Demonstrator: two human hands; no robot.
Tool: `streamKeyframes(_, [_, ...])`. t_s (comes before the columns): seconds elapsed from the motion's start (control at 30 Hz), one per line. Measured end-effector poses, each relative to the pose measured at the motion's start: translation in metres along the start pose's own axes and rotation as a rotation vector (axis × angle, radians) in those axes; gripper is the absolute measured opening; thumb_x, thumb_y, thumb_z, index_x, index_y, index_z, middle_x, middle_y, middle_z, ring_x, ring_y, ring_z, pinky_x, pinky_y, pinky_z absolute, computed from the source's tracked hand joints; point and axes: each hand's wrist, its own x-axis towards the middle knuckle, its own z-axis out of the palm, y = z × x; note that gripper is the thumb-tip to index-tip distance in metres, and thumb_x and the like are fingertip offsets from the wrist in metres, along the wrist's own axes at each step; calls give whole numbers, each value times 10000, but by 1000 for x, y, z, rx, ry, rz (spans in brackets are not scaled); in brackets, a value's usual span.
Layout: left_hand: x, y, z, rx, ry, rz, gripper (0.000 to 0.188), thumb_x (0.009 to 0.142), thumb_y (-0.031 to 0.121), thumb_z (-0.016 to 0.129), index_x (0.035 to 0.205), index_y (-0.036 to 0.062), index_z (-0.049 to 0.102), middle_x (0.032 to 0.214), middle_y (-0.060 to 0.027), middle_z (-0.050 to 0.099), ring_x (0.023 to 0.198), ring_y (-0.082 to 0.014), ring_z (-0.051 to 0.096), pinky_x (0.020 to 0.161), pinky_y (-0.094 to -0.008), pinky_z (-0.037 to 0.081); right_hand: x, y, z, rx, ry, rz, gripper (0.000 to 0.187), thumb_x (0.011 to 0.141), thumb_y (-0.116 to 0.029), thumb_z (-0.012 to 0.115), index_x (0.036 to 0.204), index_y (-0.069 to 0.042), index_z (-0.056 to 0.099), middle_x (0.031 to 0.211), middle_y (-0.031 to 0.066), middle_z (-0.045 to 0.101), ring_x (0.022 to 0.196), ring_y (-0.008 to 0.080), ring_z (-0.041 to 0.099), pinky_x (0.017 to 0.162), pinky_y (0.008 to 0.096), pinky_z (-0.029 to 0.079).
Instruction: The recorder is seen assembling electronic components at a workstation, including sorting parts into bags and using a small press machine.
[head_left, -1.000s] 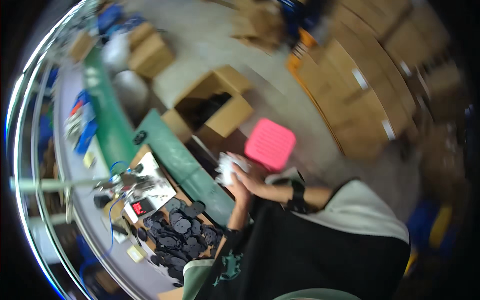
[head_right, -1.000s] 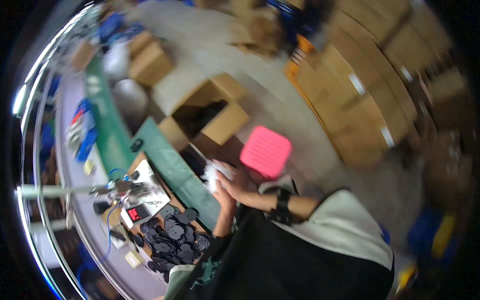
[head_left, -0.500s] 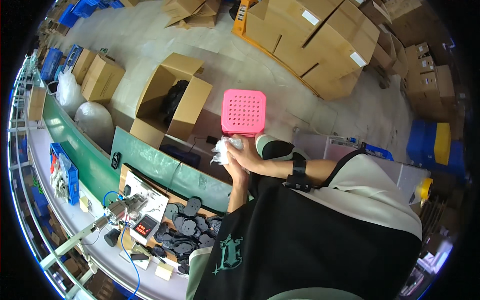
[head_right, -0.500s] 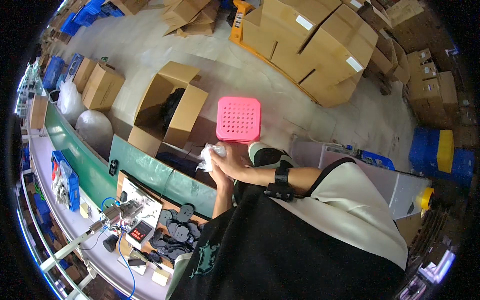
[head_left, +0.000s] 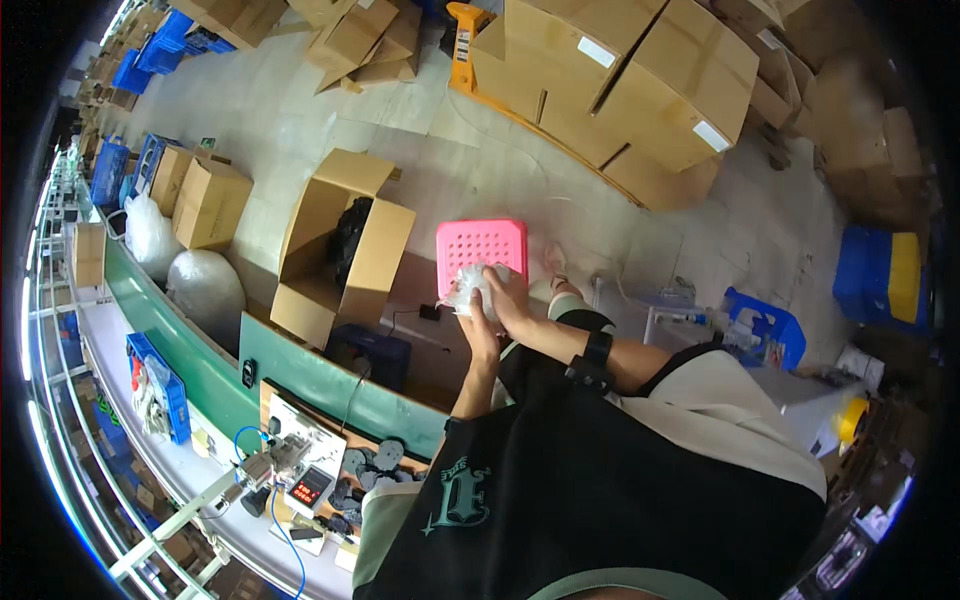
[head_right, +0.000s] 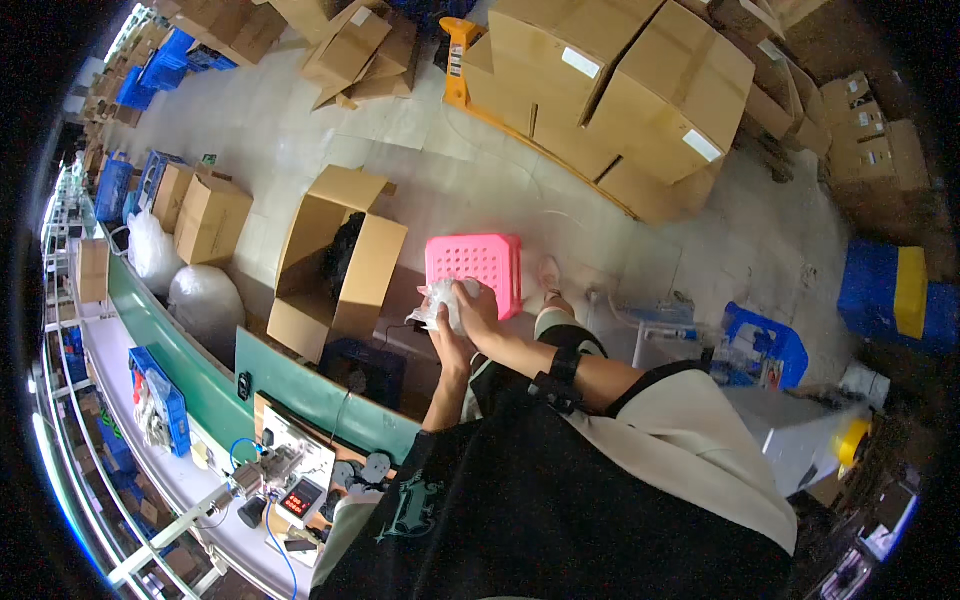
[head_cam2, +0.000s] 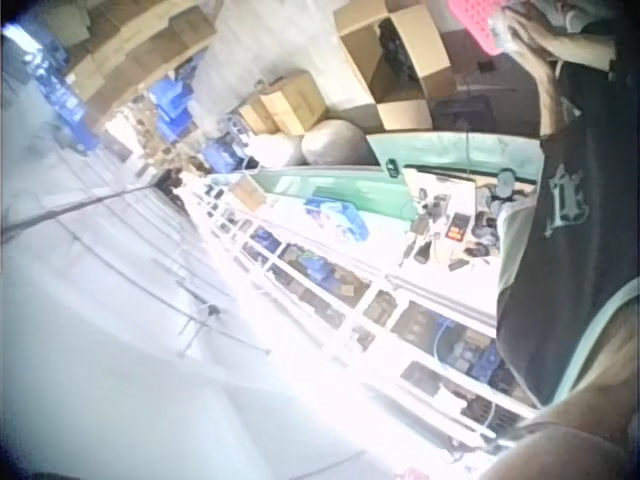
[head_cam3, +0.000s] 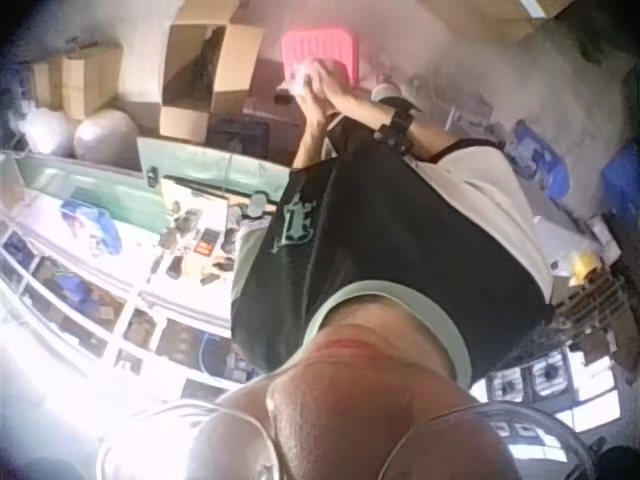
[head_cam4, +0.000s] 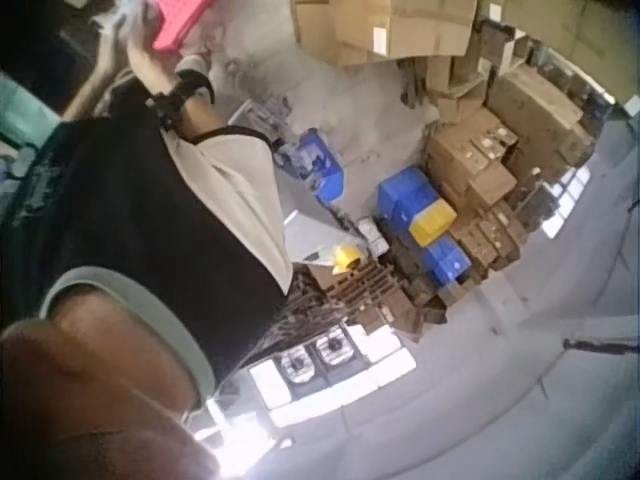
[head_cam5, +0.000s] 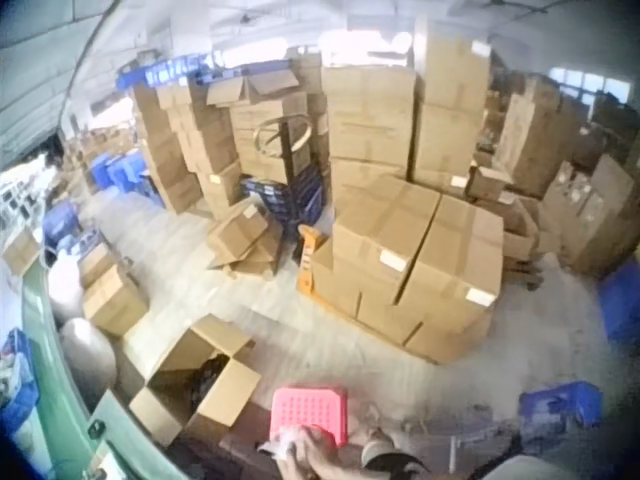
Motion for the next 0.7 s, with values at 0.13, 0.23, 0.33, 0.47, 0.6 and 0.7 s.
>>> streamKeyframes(0.13, [25, 3, 59, -98, -75, -139, 635, 1017, 547, 422, 1467, 103, 360, 1410, -150, 483, 1280, -285, 487, 1076, -442, 394, 52, -22, -36, 99, 63, 133, 355, 902, -305, 628, 963, 43, 660, 831, 96, 662, 719, 179, 611, 645, 365, 491])
streamKeyframes(0.23, [42, 20, 129, -242, -46, -268, 741, 987, 674, 352, 1424, 81, 424, 1404, -146, 496, 1274, -278, 490, 1086, -455, 377, 96, -39, -68, 159, 76, 275, 432, 922, -372, 582, 994, 49, 653, 829, 111, 660, 736, 195, 619, 666, 386, 494])
streamKeyframes(0.33, [57, 10, 162, -73, 167, -93, 762, 995, 668, 336, 1379, 24, 469, 1374, -142, 523, 1219, -281, 528, 1086, -430, 379, 132, -18, -89, 54, 93, 294, 593, 951, -512, 497, 980, 56, 665, 837, 138, 676, 787, 224, 638, 696, 416, 482])
streamKeyframes(0.47, [89, -17, 179, 139, 169, -5, 639, 1024, 525, 412, 1369, -9, 472, 1252, -147, 556, 1107, -239, 541, 976, -377, 429, 151, -42, -99, 399, 231, 305, 759, 980, -649, 354, 1087, 29, 677, 1001, 171, 706, 922, 281, 668, 822, 410, 504])
streamKeyframes(0.6, [105, -29, 177, 442, 154, 284, 347, 1001, 229, 506, 1220, -39, 529, 1020, -111, 569, 905, -185, 524, 806, -320, 454, 147, -77, -110, 725, 71, 372, 608, 1027, -517, 347, 1181, -13, 649, 1079, 117, 702, 953, 224, 670, 884, 340, 526])
streamKeyframes(0.7, [102, 6, 224, 389, 59, 428, 267, 875, 14, 526, 1137, -21, 559, 1027, -123, 556, 957, -190, 518, 875, -317, 432, 171, -80, -132, 661, -269, 109, 416, 1008, -374, 430, 1156, -56, 653, 1046, 93, 696, 949, 211, 676, 825, 346, 547])
